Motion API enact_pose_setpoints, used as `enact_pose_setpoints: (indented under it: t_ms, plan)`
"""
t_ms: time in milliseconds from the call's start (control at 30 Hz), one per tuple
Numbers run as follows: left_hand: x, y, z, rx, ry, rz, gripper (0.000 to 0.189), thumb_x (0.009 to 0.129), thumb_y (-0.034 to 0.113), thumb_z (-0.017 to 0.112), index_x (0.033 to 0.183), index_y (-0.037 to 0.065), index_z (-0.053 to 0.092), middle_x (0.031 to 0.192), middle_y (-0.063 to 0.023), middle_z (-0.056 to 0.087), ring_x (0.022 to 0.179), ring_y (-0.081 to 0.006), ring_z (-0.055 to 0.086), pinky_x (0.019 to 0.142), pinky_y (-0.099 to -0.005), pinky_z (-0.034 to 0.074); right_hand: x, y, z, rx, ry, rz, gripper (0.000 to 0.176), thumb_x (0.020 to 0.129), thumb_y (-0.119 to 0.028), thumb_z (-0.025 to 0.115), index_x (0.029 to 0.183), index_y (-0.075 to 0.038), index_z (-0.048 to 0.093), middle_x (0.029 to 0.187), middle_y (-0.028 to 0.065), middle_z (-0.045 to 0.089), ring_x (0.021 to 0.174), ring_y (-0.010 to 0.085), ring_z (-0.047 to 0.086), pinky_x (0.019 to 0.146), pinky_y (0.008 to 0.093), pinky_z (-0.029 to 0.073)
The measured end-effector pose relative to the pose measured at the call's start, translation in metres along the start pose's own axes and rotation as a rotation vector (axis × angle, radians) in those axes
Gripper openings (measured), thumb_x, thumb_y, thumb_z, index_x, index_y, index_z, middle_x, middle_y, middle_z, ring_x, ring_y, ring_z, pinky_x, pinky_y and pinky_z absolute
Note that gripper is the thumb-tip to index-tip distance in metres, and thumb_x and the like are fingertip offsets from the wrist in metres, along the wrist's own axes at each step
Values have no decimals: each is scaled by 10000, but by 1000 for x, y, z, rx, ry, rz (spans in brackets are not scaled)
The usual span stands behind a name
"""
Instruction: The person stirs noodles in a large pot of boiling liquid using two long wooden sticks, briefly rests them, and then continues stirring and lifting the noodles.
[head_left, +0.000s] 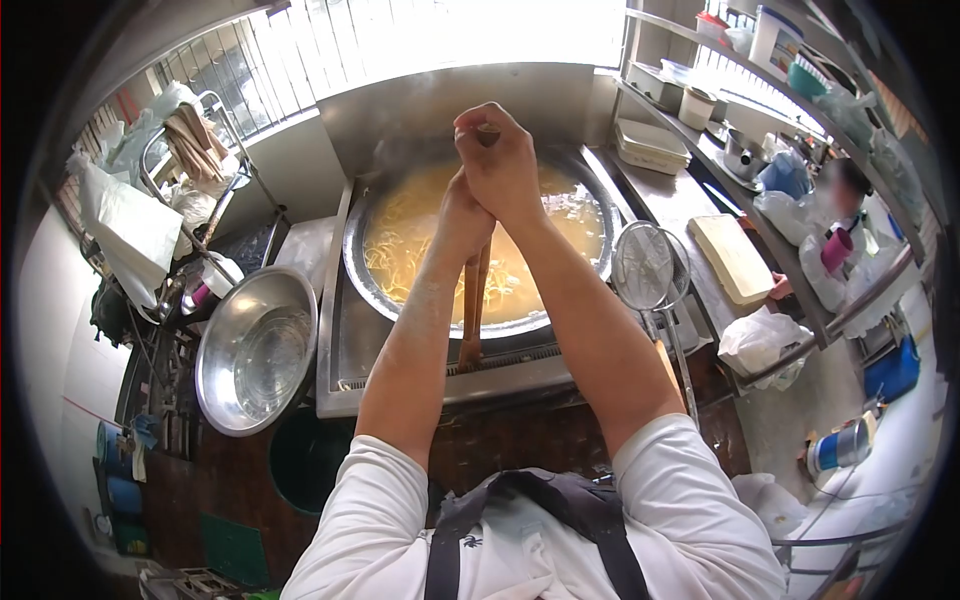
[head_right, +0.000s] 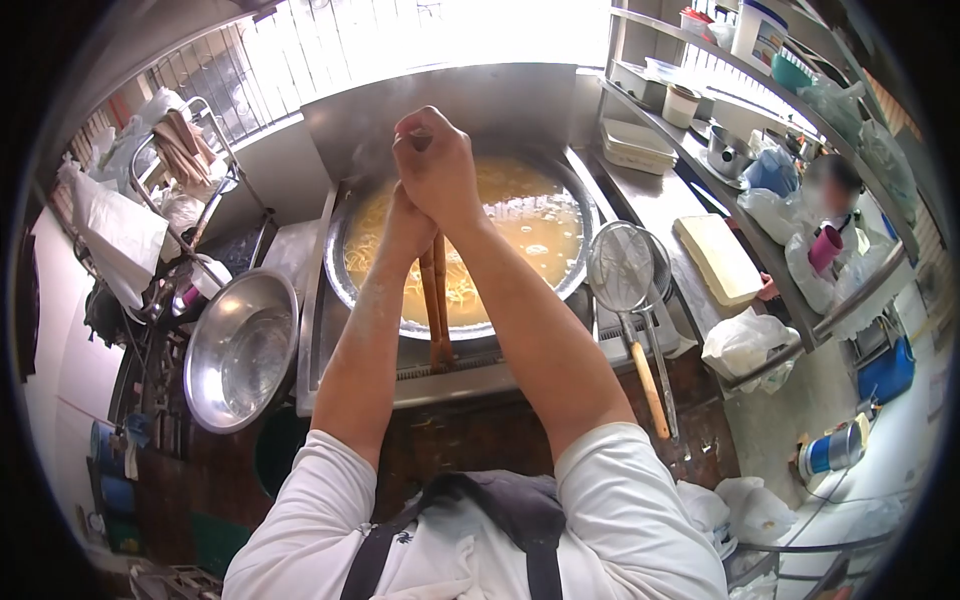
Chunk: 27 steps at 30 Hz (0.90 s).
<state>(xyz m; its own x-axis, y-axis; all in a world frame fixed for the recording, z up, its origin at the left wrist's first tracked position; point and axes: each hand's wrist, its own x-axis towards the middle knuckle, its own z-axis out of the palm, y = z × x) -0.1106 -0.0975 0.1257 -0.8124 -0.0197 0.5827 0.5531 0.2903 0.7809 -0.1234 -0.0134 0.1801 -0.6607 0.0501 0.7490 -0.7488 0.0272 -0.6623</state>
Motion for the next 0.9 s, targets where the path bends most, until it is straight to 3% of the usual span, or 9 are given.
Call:
enact_pose_setpoints:
  t_ms: [233, 367, 467, 567, 667, 733, 800, 833, 900]
  plan:
    - [2, -12, -1, -72, -12, 65, 369, 841, 101, 631, 1192, -6, 592, 1052, -195, 694, 1027, -341, 670, 862, -378, 508, 0, 1, 2, -16, -7, -3, 101, 874, -86, 652, 954, -35, 685, 774, 91, 712, 712, 168, 689, 687, 298, 526]
    - [-12, 10, -16, 16, 12, -38, 398, 840, 93, 633, 1218, -13, 574, 1074, -219, 689, 1058, -376, 666, 875, -400, 517, -6, -4, 14, 25, -53, -22, 100, 855, -83, 654, 936, -32, 683, 743, 112, 707, 675, 179, 689, 650, 307, 527]
    - [-23, -3, -34, 64, 126, 146, 286, 868, 163, 648, 1070, -39, 652, 943, -218, 712, 920, -339, 714, 736, -396, 532, -17, -19, 32, 69, -83, -89, 105, 857, -102, 679, 942, -41, 690, 786, 93, 717, 696, 165, 682, 663, 300, 526]
    - [-41, 19, -65, 188, 75, 50, 398, 859, 121, 632, 1228, -11, 561, 1077, -222, 693, 1055, -417, 657, 844, -429, 526, -33, -43, 51, 91, -87, -119, 109, 880, -107, 687, 968, -45, 696, 822, 47, 703, 740, 116, 647, 697, 271, 513]
    - [-61, 21, -92, 217, 65, 129, 409, 852, 126, 647, 1236, 10, 572, 1079, -212, 693, 1045, -406, 662, 845, -430, 531, -52, -56, 66, 101, -86, -114, 111, 886, -96, 677, 977, -34, 692, 883, 53, 704, 788, 120, 640, 738, 266, 508]
    - [-85, -3, -102, 233, 41, 74, 421, 836, 118, 665, 1238, 28, 580, 1080, -205, 694, 1040, -397, 666, 848, -417, 534, -77, -48, 76, 142, -115, -147, 115, 892, -84, 667, 986, -22, 688, 910, 59, 697, 817, 124, 636, 773, 263, 501]
    - [-112, -19, -114, 211, 14, 107, 443, 810, 95, 688, 1239, 49, 591, 1080, -197, 695, 1038, -384, 672, 849, -410, 540, -108, -48, 74, 103, -330, 94, 127, 903, -79, 658, 1004, -8, 688, 986, 69, 683, 918, 135, 624, 830, 273, 484]
    - [-126, -22, -118, 178, -7, 164, 460, 791, 76, 702, 1239, 61, 598, 1080, -192, 697, 1037, -377, 675, 849, -409, 543, -118, -52, 66, 79, -471, 69, 167, 909, -91, 663, 1050, -5, 687, 1054, 81, 667, 997, 152, 610, 867, 284, 479]
    - [-145, -35, -126, 119, -199, 80, 471, 792, 152, 761, 1218, 47, 588, 980, -114, 694, 927, -284, 696, 778, -372, 548, -133, -66, 43, 60, -688, 99, 288, 923, -127, 680, 1185, -8, 659, 1202, 107, 620, 1138, 192, 572, 937, 310, 472]
